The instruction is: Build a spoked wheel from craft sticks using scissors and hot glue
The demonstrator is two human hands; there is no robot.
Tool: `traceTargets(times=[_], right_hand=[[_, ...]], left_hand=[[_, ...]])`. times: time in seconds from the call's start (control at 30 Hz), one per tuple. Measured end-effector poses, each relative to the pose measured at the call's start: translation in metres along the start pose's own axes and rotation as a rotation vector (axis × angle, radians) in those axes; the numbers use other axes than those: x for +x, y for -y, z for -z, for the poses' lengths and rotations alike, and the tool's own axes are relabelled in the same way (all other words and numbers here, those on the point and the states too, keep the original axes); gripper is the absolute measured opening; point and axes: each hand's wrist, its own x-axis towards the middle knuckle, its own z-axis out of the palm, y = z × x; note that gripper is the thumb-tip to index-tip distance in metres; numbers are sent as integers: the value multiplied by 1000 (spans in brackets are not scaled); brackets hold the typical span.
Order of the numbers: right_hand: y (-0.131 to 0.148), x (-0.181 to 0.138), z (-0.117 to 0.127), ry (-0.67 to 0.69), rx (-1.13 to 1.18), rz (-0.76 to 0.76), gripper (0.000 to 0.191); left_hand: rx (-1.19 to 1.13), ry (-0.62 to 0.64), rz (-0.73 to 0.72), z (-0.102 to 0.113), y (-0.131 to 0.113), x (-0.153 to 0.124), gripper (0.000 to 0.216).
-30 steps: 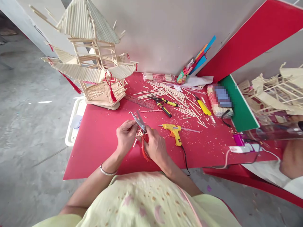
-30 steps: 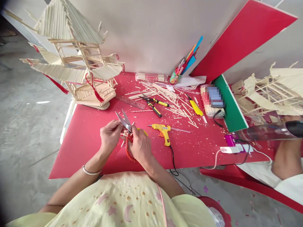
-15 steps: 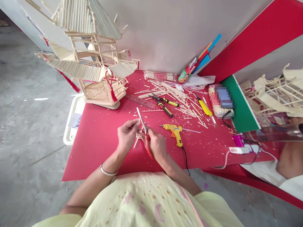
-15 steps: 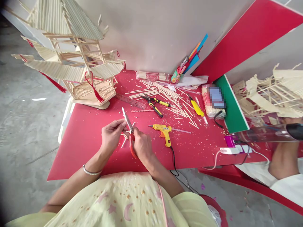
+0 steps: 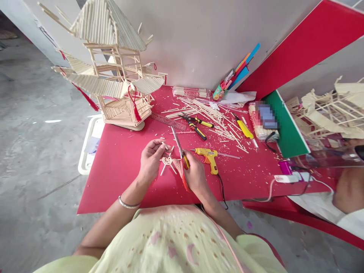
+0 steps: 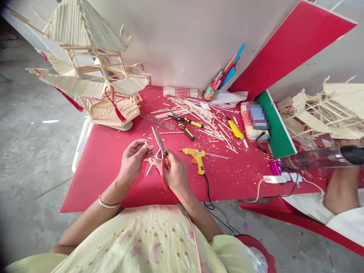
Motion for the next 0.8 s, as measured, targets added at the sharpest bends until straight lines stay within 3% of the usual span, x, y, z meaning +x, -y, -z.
traceTargets(times=[0.2,0.47,0.67,0.8], right_hand=[[4,7,-7,-50,470,-71,45],[23,17,-17,-57,719,-124,46],[18,15,-25,-67,733,-113,48],[18,11,-12,-27,542,-43,43]], left_hand=[[-88,11,92,-3,-5,-7,32],[-169,8,166,-6,-7,-24,36],[-200,47,209,-4,-2,-27,34],[-73,39,140,-1,-6,-25,33]])
